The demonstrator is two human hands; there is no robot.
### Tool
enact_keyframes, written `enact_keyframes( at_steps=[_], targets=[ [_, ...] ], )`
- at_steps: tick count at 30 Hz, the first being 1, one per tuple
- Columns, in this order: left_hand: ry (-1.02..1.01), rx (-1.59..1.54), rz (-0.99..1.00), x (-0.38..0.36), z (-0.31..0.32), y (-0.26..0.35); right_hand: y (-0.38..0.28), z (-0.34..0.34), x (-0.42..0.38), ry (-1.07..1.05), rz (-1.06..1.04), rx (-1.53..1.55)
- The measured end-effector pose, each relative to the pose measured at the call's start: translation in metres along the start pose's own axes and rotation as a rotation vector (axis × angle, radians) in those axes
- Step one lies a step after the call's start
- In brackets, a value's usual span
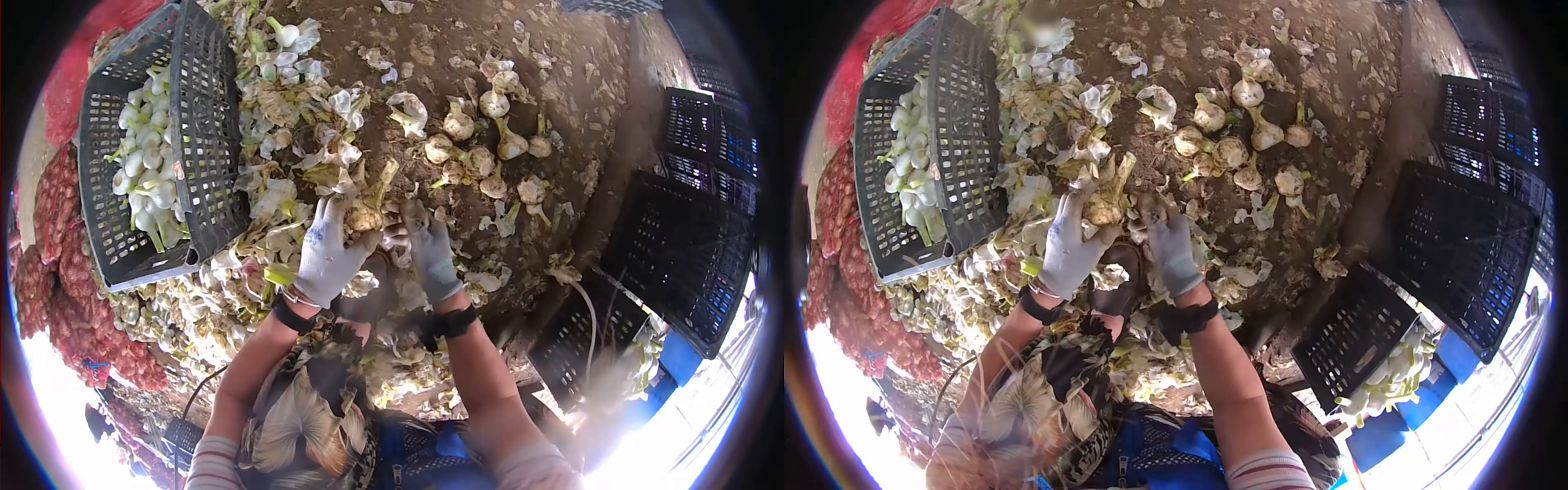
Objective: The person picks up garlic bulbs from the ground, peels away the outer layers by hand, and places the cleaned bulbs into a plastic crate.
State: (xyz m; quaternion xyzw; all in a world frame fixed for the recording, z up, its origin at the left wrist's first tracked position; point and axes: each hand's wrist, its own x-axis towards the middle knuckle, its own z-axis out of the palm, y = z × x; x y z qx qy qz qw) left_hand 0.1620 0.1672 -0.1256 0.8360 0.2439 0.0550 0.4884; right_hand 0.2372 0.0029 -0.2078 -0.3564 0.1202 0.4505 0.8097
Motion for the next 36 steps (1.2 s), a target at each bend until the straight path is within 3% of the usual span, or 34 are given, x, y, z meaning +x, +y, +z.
enact_keyframes(
  at_steps=[1,2,5,6,8,12,15,18,20,21,23,25,27,31,33,34,35,36],
  targets=[
    [-0.014,0.066,0.010,-0.001,-0.001,0.007,-0.009,0.003,0.002,0.336,0.056,-0.200],
    [-0.035,0.115,0.005,-0.001,-0.001,0.013,-0.004,-0.005,0.005,0.166,-0.231,-0.821],
    [-0.054,0.145,-0.001,-0.001,-0.001,0.018,-0.036,0.054,0.003,0.264,-0.097,-1.084],
    [-0.053,0.145,-0.002,-0.002,-0.001,0.015,-0.033,0.055,0.003,0.271,-0.234,-1.108],
    [-0.078,-0.352,-0.186,-0.005,0.002,0.001,-0.039,0.050,-0.009,0.268,-0.220,-1.112],
    [-0.145,-0.473,-0.252,-0.007,0.005,-0.008,-0.053,0.068,-0.021,0.262,-0.221,-0.967],
    [-0.150,-0.446,-0.225,-0.007,-0.001,0.012,-0.048,0.060,-0.009,0.184,-0.226,-1.027],
    [-0.205,-0.422,-0.374,-0.003,-0.003,0.013,-0.057,0.072,-0.017,0.198,-0.122,-0.982],
    [-0.128,-0.997,-0.308,-0.008,0.004,-0.005,-0.061,0.077,-0.026,0.167,-0.178,-1.042],
    [-0.127,-0.998,-0.305,-0.009,0.002,0.000,-0.062,0.078,-0.029,0.133,-0.240,-1.098],
    [-0.107,-1.228,-0.516,-0.012,-0.003,0.010,-0.059,0.075,-0.031,0.110,-0.297,-1.125],
    [-0.111,-1.152,-0.521,-0.014,-0.002,0.002,-0.058,0.077,-0.031,0.087,-0.353,-1.152],
    [-0.214,-0.859,-0.338,-0.012,-0.006,-0.002,-0.059,0.081,-0.030,0.108,-0.139,-0.691],
    [-0.278,-0.514,-0.218,-0.017,-0.019,0.003,-0.064,0.079,-0.039,-0.046,-0.202,-0.990],
    [-0.144,-0.313,-0.042,-0.027,-0.017,-0.009,-0.065,0.085,-0.043,-0.060,-0.197,-1.034],
    [-0.122,-0.840,-0.194,-0.031,-0.008,-0.010,-0.071,0.084,-0.043,-0.092,-0.214,-1.137],
    [-0.122,-0.841,-0.192,-0.034,-0.010,-0.014,-0.073,0.083,-0.041,-0.092,-0.216,-1.137],
    [-0.265,-1.030,-0.380,-0.034,-0.019,-0.016,-0.073,0.082,-0.039,-0.169,-0.368,-1.302]
  ],
)
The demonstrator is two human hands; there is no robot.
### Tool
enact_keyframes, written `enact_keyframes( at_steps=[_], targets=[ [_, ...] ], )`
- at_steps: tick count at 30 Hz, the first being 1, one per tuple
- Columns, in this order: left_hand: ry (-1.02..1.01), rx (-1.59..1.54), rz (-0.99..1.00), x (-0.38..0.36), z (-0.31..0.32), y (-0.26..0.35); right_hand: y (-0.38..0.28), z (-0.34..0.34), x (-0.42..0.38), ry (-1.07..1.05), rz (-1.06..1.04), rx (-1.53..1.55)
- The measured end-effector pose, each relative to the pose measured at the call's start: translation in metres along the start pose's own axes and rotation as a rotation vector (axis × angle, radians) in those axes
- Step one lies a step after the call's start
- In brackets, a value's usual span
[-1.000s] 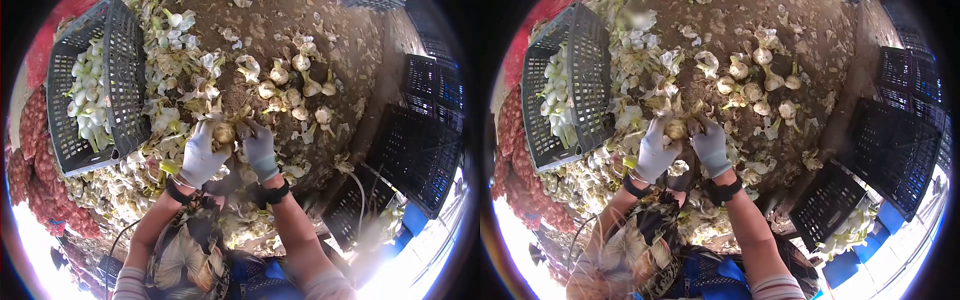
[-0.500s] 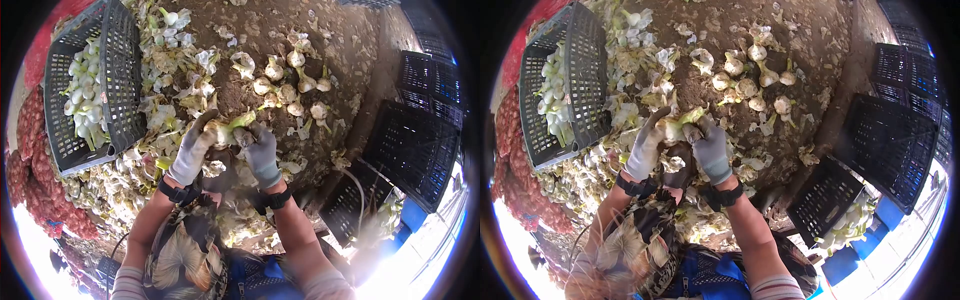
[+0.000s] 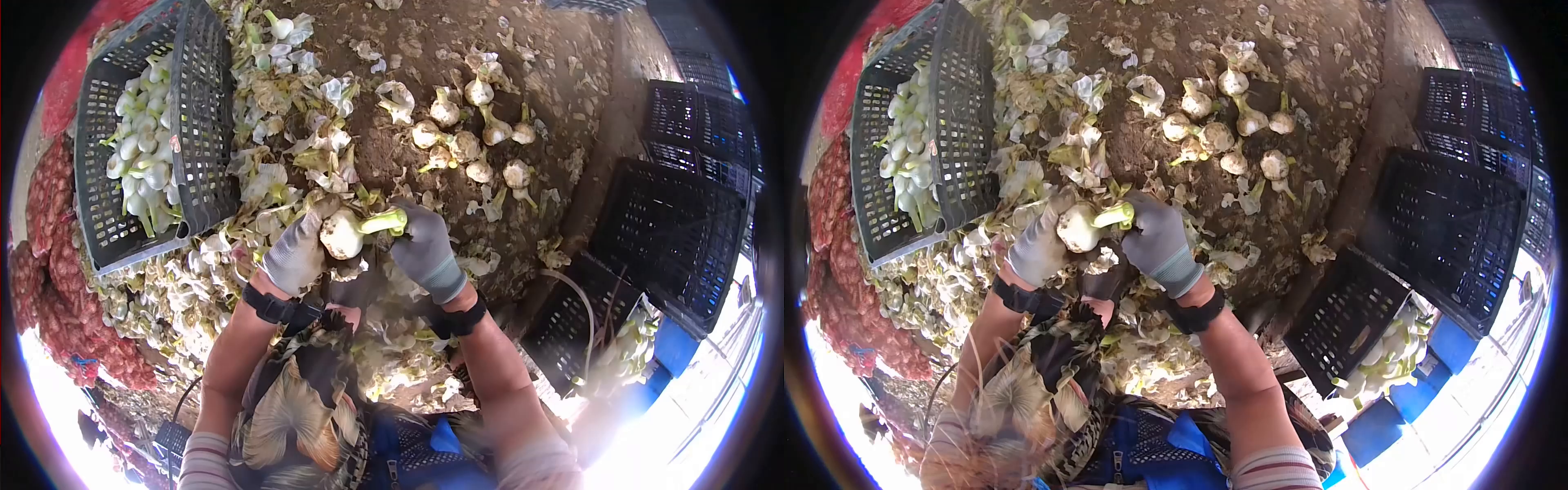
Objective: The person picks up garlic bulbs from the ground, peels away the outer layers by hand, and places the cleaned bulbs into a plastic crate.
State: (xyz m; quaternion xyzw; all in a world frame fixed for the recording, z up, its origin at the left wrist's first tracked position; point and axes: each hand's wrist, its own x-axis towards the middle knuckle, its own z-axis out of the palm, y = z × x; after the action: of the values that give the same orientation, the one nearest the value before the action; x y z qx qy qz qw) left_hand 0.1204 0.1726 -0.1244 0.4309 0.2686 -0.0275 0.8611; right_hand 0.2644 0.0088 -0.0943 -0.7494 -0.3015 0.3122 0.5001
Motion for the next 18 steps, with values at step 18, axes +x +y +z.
enact_keyframes(
  at_steps=[18],
  targets=[
    [0.296,0.558,0.091,-0.006,0.037,0.025,0.036,0.030,-0.057,0.226,0.076,0.279]
  ],
)
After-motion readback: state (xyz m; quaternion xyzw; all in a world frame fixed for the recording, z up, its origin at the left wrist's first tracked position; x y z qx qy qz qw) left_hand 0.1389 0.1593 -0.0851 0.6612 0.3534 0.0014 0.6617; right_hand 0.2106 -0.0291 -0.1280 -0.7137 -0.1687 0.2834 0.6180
